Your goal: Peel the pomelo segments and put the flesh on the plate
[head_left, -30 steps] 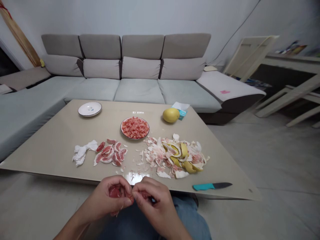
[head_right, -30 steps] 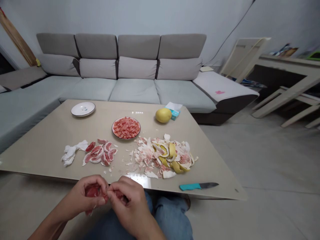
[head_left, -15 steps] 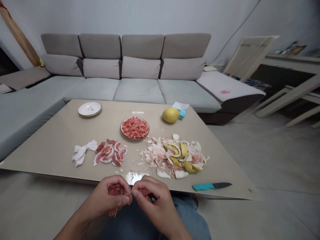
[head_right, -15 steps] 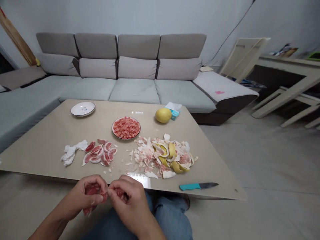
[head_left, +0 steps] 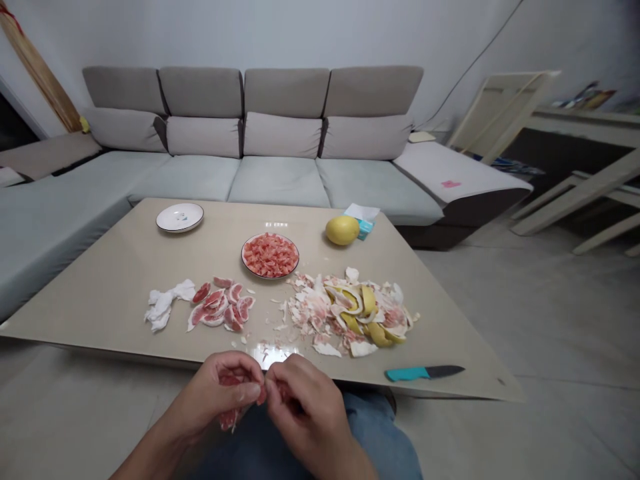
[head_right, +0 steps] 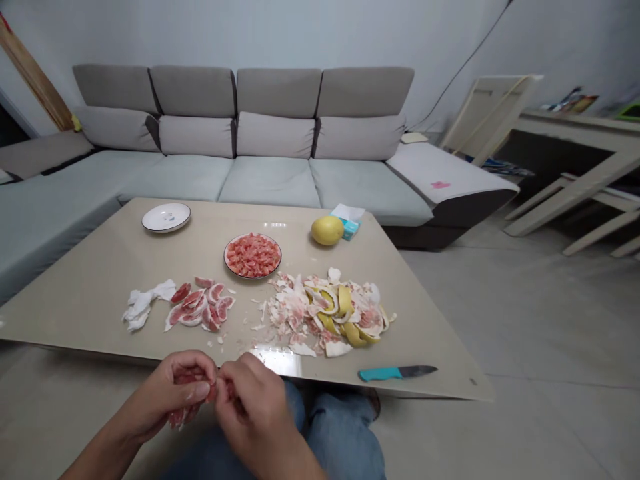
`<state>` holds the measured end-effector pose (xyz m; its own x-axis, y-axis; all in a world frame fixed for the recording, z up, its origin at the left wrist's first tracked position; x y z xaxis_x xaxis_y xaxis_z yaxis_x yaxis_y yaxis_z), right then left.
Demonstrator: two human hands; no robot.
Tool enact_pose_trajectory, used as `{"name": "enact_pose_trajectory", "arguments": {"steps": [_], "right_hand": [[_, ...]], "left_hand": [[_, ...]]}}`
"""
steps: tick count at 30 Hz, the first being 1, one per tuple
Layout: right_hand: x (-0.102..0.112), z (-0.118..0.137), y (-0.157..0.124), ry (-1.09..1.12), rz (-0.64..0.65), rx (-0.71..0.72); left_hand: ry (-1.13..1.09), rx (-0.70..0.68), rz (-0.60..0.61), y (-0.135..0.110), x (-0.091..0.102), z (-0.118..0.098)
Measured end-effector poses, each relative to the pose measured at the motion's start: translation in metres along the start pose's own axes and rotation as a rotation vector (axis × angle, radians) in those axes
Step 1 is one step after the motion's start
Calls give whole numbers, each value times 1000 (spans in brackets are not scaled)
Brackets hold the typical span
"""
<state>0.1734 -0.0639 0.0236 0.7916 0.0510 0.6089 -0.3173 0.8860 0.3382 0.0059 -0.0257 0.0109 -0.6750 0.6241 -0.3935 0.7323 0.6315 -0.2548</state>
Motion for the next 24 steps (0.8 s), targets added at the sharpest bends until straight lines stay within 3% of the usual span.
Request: {"name": "enact_pose_trajectory", "arguments": {"steps": [3,7,16,24], "right_hand": [[1,-11,1,-105,-92,-4],[13,-31,9,-26,-132,-122],[11,-53,33,-7,-128,-209],[14,-37,44,100,-82,-145]], "left_hand": [[7,-14,8,-1,1,2],[-93,-50,-26,-2,6,2],[-819,-51,-27,10,17,1],[-771,-78,-61,15,23,2]]}}
Point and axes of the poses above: each hand's wrist, its own y-axis towards the middle knuckle, its own x-axis out of the back of the hand, z = x × y, the point moved 1 cm from there along y, towards the middle knuckle, and after that the axes turned 13 degrees about z, right-handed, at the moved point
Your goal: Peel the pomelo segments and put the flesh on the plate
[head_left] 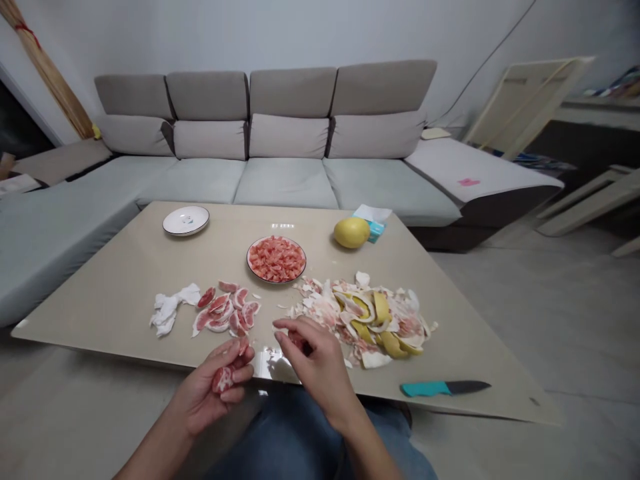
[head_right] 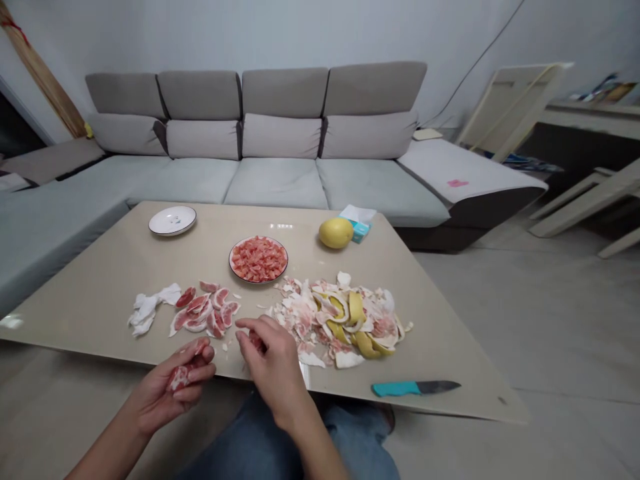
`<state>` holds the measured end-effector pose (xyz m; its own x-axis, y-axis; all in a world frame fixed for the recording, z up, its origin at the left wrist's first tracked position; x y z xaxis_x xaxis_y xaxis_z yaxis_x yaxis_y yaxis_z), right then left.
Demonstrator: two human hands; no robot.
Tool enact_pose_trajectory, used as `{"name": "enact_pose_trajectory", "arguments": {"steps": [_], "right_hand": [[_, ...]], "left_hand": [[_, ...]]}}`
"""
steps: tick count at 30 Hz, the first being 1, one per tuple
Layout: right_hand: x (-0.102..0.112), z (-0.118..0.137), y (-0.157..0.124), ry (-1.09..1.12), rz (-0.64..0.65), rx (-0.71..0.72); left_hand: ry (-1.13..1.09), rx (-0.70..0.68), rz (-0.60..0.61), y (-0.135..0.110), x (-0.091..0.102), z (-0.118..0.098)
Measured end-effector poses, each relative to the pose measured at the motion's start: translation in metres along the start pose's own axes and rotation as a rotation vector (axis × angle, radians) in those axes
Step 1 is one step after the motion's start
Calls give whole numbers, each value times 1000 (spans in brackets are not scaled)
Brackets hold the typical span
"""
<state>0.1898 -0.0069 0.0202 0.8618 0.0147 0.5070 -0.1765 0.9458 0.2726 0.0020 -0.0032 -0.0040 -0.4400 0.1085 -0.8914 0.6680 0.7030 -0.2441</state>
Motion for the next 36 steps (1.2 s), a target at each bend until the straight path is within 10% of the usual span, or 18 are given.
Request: {"name": "enact_pose_trajectory", "arguments": {"steps": [13,27,36], "right_hand": [[-18,3,-10,228,106,-131],[-34,-93,9,386,-53,-337],[-31,-98,7,276,-82,-275]], "left_hand": [[525,-149,-107,27,2,-7],[1322,-213,-286,235,-2,-117],[1514,-172,-228,214,-23,-120]]}}
Point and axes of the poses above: each hand's wrist, its own y-axis towards the middle knuckle, its own x-axis out of the back of the hand, z = x × y, the point moved 1 cm from there along y, towards the middle knuckle, and after that the axes turned 13 degrees about z, right-handed, at the moved point
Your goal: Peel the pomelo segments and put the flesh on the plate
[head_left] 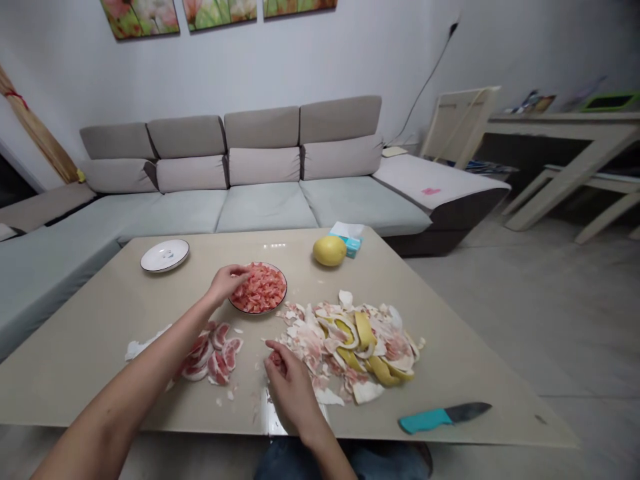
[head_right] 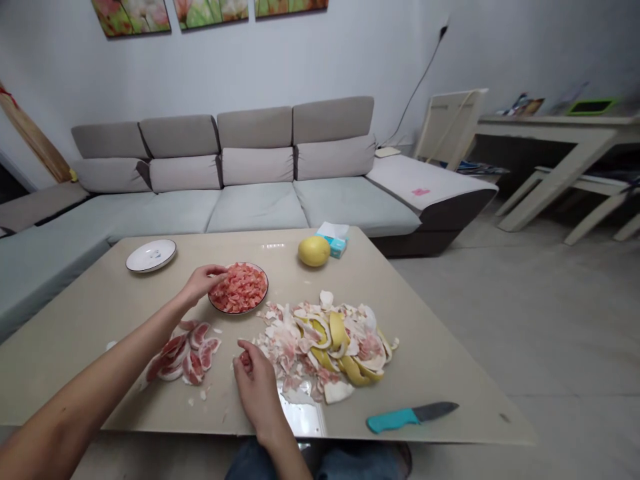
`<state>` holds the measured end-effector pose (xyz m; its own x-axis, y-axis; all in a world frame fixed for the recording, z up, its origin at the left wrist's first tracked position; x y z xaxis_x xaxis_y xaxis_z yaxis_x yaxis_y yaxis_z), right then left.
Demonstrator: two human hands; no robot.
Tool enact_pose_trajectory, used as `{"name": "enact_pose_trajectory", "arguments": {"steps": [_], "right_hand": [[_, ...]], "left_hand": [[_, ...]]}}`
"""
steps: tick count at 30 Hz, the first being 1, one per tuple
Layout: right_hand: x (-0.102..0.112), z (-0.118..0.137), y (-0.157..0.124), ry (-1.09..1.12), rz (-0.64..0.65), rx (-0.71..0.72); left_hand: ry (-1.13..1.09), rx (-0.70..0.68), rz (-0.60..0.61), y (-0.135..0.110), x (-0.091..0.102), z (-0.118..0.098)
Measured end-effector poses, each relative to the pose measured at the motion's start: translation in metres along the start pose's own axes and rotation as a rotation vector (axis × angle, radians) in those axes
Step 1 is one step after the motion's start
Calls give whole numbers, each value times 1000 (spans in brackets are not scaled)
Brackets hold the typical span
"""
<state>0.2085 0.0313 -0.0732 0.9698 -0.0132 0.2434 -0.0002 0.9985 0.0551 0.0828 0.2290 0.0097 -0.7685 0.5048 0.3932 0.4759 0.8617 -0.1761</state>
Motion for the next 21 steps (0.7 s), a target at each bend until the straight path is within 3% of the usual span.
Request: {"name": "enact_pose_trajectory", "arguments": {"steps": [5,9,13,17,21], "right_hand": [[-6,13,-8,-60,82,32],[-14,31,-20,-48,250,52],[-21,49,-31,-193,302,38],[-24,67,-41,-242,273,106],[-28,81,-50,-127,237,141]], "left_hand": [[41,-11,246,-96,-28,-2],[90,-17,337,-159,-45,4],[119,-93,250,-185,-46,13],[-170,41,271,-199,-46,26],[-380,69,211,-212,-45,33]]}}
Point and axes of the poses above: each hand's wrist, its own y-axis towards the middle knuckle, its own x-axis out of the back of the hand, z = x × y, the point moved 1 cm from there along y, towards the middle knuckle, and after that the axes turned 13 degrees about z, right-handed, at the moved point
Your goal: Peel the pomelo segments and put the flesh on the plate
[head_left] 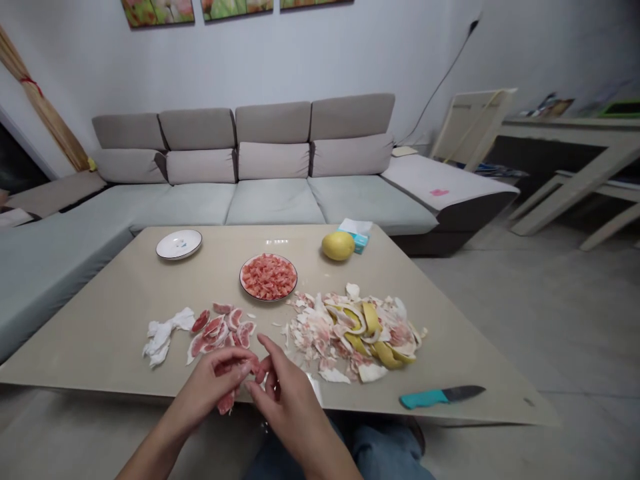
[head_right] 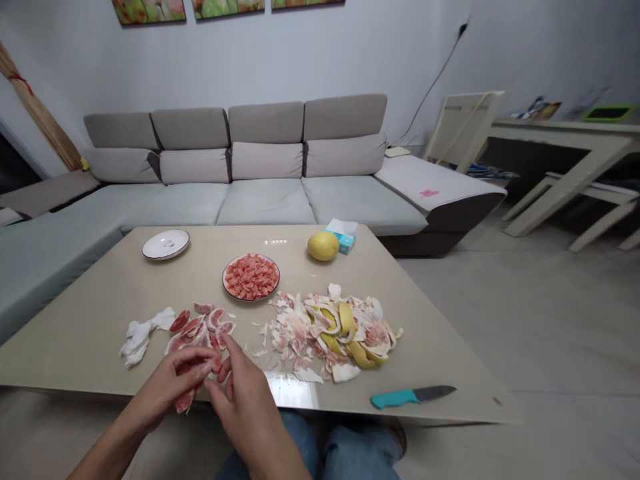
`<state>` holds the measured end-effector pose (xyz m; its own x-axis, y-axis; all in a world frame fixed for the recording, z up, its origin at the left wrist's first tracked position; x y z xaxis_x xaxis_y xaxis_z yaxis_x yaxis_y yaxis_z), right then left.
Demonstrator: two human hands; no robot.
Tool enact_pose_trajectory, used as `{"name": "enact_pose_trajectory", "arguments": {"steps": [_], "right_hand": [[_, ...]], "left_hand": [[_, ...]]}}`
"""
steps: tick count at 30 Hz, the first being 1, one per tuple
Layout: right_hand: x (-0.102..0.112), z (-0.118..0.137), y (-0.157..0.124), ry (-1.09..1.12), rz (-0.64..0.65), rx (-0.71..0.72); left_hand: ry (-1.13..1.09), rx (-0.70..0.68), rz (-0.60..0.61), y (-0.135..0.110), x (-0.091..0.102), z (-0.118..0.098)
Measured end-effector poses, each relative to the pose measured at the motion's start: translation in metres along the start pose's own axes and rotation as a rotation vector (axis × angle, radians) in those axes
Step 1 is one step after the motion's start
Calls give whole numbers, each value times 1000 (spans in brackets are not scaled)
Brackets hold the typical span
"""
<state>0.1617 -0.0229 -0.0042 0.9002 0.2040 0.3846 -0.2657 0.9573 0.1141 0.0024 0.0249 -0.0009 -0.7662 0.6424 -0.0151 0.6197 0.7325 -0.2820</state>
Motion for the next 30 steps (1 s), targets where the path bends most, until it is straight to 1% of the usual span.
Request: {"name": "enact_pose_trajectory", "arguments": {"steps": [2,4,7,12,18,21,24,28,30], "right_hand": [[-2,6,-3,65,-31,16],[-3,10,-6,76,-93,37],[-5,15,-10,-1,-167,83],[-8,20,-16,-121,-174,156],[-10,29,-23,-231,-240,270],[-11,31,-24,-303,-270,306],[-11,30,-24,-427,-292,324],[-13,28,-24,-700,-337,390],[-14,27,-22,-756,-336,388]], "left_hand": [[-81,-8,-39,-6,-1,1],[-165,-21,-57,-12,-2,2],[-264,-55,-48,-18,-6,3],[-347,-100,-49,-23,-13,6],[-674,-126,-73,-23,-21,7],[-729,-126,-81,-24,-25,6],[-753,-120,-64,-26,-29,6],[-769,-123,-48,-26,-33,7],[-754,-115,-53,-25,-34,8]]}}
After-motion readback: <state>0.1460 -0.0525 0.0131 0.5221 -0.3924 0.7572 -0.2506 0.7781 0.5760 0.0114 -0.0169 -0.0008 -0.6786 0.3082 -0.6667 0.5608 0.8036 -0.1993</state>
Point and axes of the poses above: each hand's wrist, its own y-axis towards the middle knuckle, its own x-axis out of the back of the hand, z = x × y, the point moved 1 cm from there along y, towards the middle knuckle, and after that the axes turned 13 degrees about z, right-handed, at the moved point
